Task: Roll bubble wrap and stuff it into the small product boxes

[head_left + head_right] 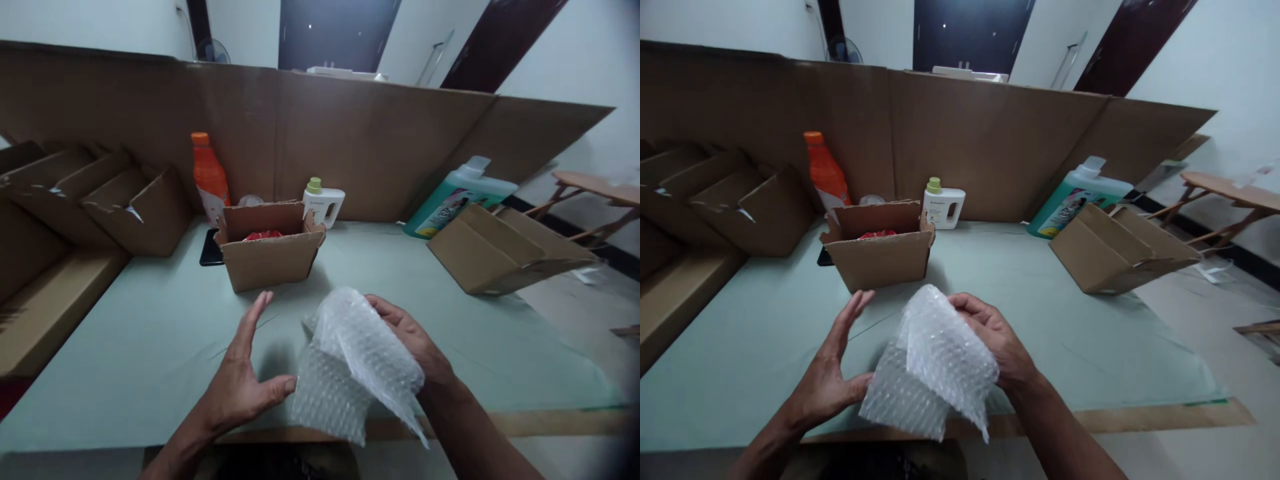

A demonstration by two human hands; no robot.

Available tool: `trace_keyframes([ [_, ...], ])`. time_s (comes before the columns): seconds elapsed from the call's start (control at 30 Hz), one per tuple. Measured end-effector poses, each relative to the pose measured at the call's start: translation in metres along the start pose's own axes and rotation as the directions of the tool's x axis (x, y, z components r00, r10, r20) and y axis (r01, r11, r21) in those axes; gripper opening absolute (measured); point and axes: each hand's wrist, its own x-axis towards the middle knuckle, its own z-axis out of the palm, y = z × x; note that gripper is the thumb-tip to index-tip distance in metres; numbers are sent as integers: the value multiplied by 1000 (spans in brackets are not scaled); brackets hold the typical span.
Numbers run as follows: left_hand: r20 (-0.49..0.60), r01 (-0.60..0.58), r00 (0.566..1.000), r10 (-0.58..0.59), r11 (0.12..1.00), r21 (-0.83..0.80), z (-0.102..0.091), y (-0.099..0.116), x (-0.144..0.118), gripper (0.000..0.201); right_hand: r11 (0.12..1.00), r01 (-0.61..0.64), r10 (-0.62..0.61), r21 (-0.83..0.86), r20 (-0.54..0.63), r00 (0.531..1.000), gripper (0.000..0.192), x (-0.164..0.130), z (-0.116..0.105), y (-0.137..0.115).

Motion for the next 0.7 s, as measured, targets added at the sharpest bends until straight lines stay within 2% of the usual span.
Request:
trace_keyframes([
  [0.07, 145, 177, 980, -140, 940, -291, 4, 0, -2, 110, 998, -59, 60, -26, 22, 998, 39, 14, 8, 21],
  [0.13, 245, 398, 917, -315, 777, -489, 10, -11, -7, 108, 989, -91, 91, -115, -12, 996, 41, 29, 1, 47],
  [0.2, 257, 540, 833, -490, 622, -566, 16, -27, -13, 107, 975, -69, 46, -210, -112, 993, 40, 36, -18, 69],
  [0.27, 226, 594, 770, -596, 543, -593, 18, -40, -19, 108, 950, -4, -66, -312, -213, 975, 38, 30, -43, 82],
  [0.33, 186, 597, 758, -625, 550, -585, 18, -47, -24, 108, 895, 49, -168, -443, -234, 958, 37, 16, -61, 84],
  [0.4, 163, 592, 776, -609, 617, -519, 18, -48, -25, 105, 811, 98, -219, -577, -144, 965, 34, 2, -66, 82],
  [0.5, 159, 589, 800, -578, 709, -387, 24, -46, -23, 100, 630, 250, -271, -735, 93, 958, 33, -2, -50, 84],
  [0.57, 155, 569, 819, -552, 748, -342, 31, -46, -22, 96, 482, 359, -262, -799, 259, 930, 45, 9, -34, 93],
  [0.6, 148, 552, 831, -535, 767, -327, 34, -47, -21, 92, 417, 403, -245, -815, 326, 913, 44, 16, -27, 98],
  [0.67, 114, 512, 857, -502, 807, -293, 36, -49, -20, 84, 344, 458, -239, -820, 395, 887, 24, 30, -19, 107],
  [0.7, 84, 495, 867, -492, 827, -267, 36, -51, -20, 81, 348, 460, -267, -817, 384, 884, 16, 36, -18, 109],
])
